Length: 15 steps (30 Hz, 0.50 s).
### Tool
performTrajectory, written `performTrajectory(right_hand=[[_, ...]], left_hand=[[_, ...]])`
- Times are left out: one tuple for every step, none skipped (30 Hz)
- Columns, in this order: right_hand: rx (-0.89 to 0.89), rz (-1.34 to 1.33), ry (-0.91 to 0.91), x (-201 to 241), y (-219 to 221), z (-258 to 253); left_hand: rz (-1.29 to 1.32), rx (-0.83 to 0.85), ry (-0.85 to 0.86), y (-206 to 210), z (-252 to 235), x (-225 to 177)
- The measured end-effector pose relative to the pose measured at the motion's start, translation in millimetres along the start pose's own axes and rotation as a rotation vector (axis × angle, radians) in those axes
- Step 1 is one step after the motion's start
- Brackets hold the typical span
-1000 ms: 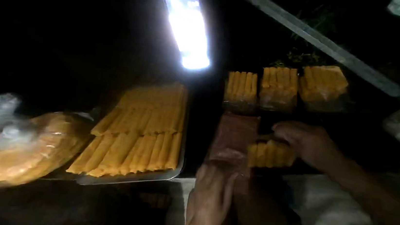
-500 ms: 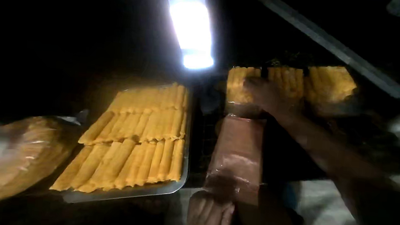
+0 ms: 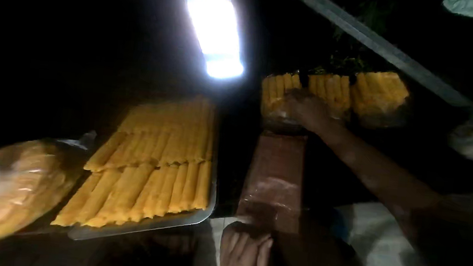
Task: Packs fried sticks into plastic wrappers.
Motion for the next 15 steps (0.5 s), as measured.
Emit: performTrajectory(right_hand=[[-0.010, 0.024, -0.004, -1, -1, 1], [0.003, 0.036, 0.017, -3, -2, 1], [0.024, 0.040, 0.051, -4, -3, 1], [0.071, 0.040, 0.089, -5, -4, 1], [0.091, 0.042, 0.112, -6, -4, 1], [0.096, 0.040, 0.117, -7, -5, 1], [0.096, 0.037, 0.121, -7, -6, 1], [0.107, 0.026, 0.132, -7, -7, 1], [0.134, 0.004, 0.152, -6, -10, 3], [0.159, -0.016, 0.152, -3, -12, 6], [0.171, -0.036, 0.136, 1, -16, 12], [0.170, -0.059, 0.117, 10, -23, 22], [0.135, -0.095, 0.089, 23, -32, 36], [0.110, -0.151, 0.068, 39, -38, 56], [0.083, -0.216, 0.024, 57, -41, 80]], left_hand=[[-0.011, 0.007, -0.002, 0, 0, -1], [-0.023, 0.014, 0.002, 0, 0, -3], [-0.033, 0.019, -0.002, 0, 0, -5], [-0.045, 0.023, -0.001, 0, 1, -6], [-0.050, 0.029, -0.002, 1, 2, -5], [-0.054, 0.032, -0.002, 1, 3, -6], [-0.054, 0.030, -0.003, 2, 4, -5], [-0.055, 0.022, 0.001, 2, 5, -4], [-0.056, 0.014, 0.006, 1, 6, -4], [-0.057, 0.009, 0.008, 0, 8, -2], [-0.061, 0.006, 0.007, -1, 10, -1], [-0.068, 0.011, -0.001, -2, 12, 0], [-0.078, 0.012, -0.013, -3, 14, 1], [-0.084, 0.022, -0.025, -3, 16, 2], [-0.098, 0.035, -0.026, -1, 18, 3]])
Point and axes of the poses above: each hand's wrist, its own z-axis away from the middle knuckle, its own y-axis out of the palm, x = y × z, the point moved 7 cm from there along -z, towards the middle knuckle, and after that the axes turned 5 degrees about -x, right-handed, at the moved point
